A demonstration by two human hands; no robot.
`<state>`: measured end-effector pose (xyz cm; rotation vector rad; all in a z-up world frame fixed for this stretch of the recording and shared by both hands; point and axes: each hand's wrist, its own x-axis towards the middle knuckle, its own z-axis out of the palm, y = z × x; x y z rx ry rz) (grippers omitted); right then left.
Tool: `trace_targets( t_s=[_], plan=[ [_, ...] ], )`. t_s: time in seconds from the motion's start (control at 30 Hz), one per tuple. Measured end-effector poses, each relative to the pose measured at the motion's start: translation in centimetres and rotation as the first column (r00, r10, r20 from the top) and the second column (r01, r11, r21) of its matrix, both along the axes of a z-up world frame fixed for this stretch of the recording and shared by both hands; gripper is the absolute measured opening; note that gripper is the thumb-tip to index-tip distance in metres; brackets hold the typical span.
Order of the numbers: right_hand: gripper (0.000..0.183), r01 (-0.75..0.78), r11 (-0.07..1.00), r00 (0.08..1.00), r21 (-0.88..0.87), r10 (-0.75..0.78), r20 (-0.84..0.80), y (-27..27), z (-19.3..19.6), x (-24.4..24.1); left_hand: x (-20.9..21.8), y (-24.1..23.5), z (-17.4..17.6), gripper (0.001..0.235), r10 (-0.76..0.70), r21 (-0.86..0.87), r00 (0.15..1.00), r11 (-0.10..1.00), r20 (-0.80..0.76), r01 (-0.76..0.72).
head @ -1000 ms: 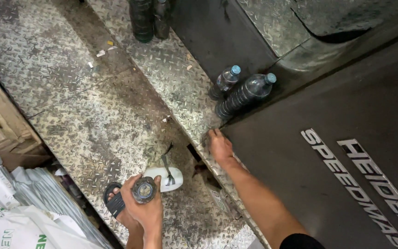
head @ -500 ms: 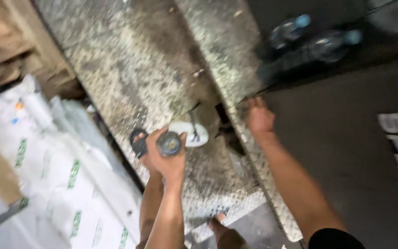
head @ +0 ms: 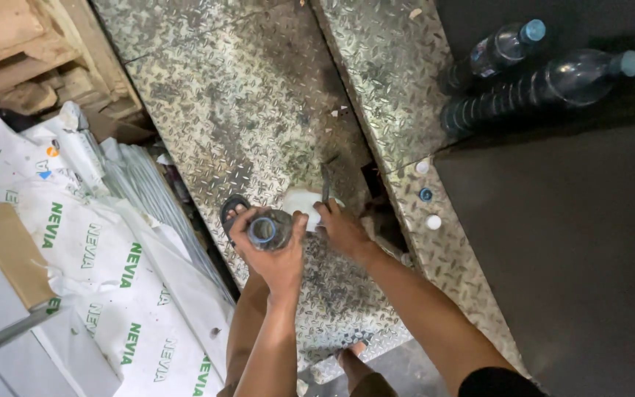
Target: The person adjusts a lever on a large industrial machine, then picks up a white plastic jug and a clear bottle. They pour a liquid from the jug into the bottle, place the bottle on the floor, and walk toward another area of the machine where a colleague is working.
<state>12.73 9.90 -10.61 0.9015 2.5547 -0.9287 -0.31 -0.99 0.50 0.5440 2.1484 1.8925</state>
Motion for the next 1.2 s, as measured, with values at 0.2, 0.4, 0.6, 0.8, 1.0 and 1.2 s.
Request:
trace_targets(
  t_s=[0.2, 0.4, 0.6, 0.8, 1.0, 1.2],
  plan=[
    [0.037, -0.043, 0.999, 0.993, -0.022, 0.045, 0.107, 1.0, -0.3, -1.5, -1.6, -0.2, -0.7, 0.076, 0.095, 0.024, 0.995, 0.995, 0.021, -0.095],
    [0.04, 0.087, 0.994, 0.996, 0.064, -0.086, -0.022, 2.5, 10.1, -2.8, -4.4, -0.1, 0.9, 0.075, 0.147, -0.089, 0.964, 0.981, -0.222, -0.17],
    [0.047, 0.09, 0.969, 0.968, 0.232, -0.03, -0.25, 6.5, 26.1, -4.8, -3.6, 1.8, 1.3, 0.072, 0.062, 0.04, 0.997, 0.997, 0.039, -0.063],
    [0.045, -0.137, 0.882, 0.936, 0.451, 0.264, -0.232, 11.5, 37.2, -8.0, -3.6, 3.6, 1.6, 0.072, -0.111, 0.066, 0.993, 0.992, 0.046, 0.108],
    [0.042, -0.382, 0.774, 0.914, 0.505, 0.398, 0.081, 14.6, 37.2, -9.9, -4.0, 4.5, 1.5, 0.069, -0.158, 0.011, 0.986, 0.987, -0.054, 0.159],
    [0.05, -0.614, 0.687, 0.784, 0.389, 0.473, 0.401, 16.0, 34.9, -9.7, -5.0, 4.7, 1.6, 0.074, -0.2, -0.12, 0.966, 0.976, -0.164, 0.182]
  ],
)
